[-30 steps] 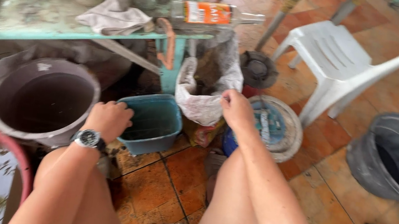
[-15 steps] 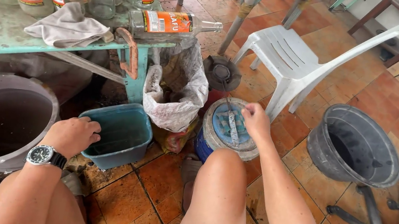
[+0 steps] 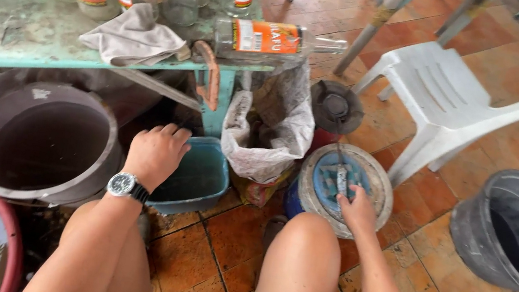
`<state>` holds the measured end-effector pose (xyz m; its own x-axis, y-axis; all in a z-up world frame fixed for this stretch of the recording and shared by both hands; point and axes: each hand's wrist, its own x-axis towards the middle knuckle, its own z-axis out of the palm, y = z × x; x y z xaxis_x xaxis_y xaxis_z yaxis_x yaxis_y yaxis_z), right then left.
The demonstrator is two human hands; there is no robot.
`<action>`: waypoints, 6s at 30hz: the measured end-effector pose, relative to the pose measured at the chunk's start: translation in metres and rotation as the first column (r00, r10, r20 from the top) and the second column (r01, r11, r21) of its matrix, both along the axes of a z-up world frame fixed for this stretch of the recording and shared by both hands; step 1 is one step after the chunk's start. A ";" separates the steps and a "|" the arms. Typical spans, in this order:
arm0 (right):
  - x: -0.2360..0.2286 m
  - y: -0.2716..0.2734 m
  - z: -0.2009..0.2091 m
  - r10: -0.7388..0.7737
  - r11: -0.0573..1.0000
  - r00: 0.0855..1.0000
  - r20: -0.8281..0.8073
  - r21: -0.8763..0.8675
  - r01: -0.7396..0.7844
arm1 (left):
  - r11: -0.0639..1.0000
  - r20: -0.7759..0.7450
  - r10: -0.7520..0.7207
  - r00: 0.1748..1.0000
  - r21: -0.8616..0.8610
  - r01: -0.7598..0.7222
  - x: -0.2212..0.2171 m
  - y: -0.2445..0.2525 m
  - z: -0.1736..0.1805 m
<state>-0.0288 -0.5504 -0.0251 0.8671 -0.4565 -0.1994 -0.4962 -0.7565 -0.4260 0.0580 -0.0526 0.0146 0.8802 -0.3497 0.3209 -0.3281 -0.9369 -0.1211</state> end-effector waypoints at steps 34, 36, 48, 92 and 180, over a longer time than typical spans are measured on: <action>0.023 0.028 0.015 -0.197 0.957 0.971 -0.136 0.186 0.221 | 0.979 -0.046 -0.015 0.999 -0.202 0.006 0.019 0.002 -0.010; 0.019 0.042 0.038 -0.171 0.954 0.975 -0.140 0.224 0.199 | 0.985 -0.061 -0.001 0.998 -0.175 -0.010 0.017 0.007 -0.012; 0.020 0.041 0.038 -0.125 0.971 0.992 -0.030 0.200 0.129 | 0.985 -0.164 0.056 0.985 -0.150 -0.081 0.004 0.025 0.003; 0.002 0.111 0.123 -0.290 0.674 0.957 -0.004 0.709 0.208 | 0.968 0.017 -0.245 0.969 -0.051 0.246 0.107 -0.085 0.217; 0.023 0.175 0.036 0.090 0.807 0.994 0.056 0.581 -0.106 | 0.998 -0.356 -0.048 0.933 0.030 0.063 0.183 -0.118 0.189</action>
<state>-0.0057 -0.3753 0.0109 0.9089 -0.1738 -0.3790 -0.4168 -0.4063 -0.8131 0.2410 -0.1706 0.2036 0.9128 -0.4077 -0.0244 -0.4082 -0.9125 -0.0247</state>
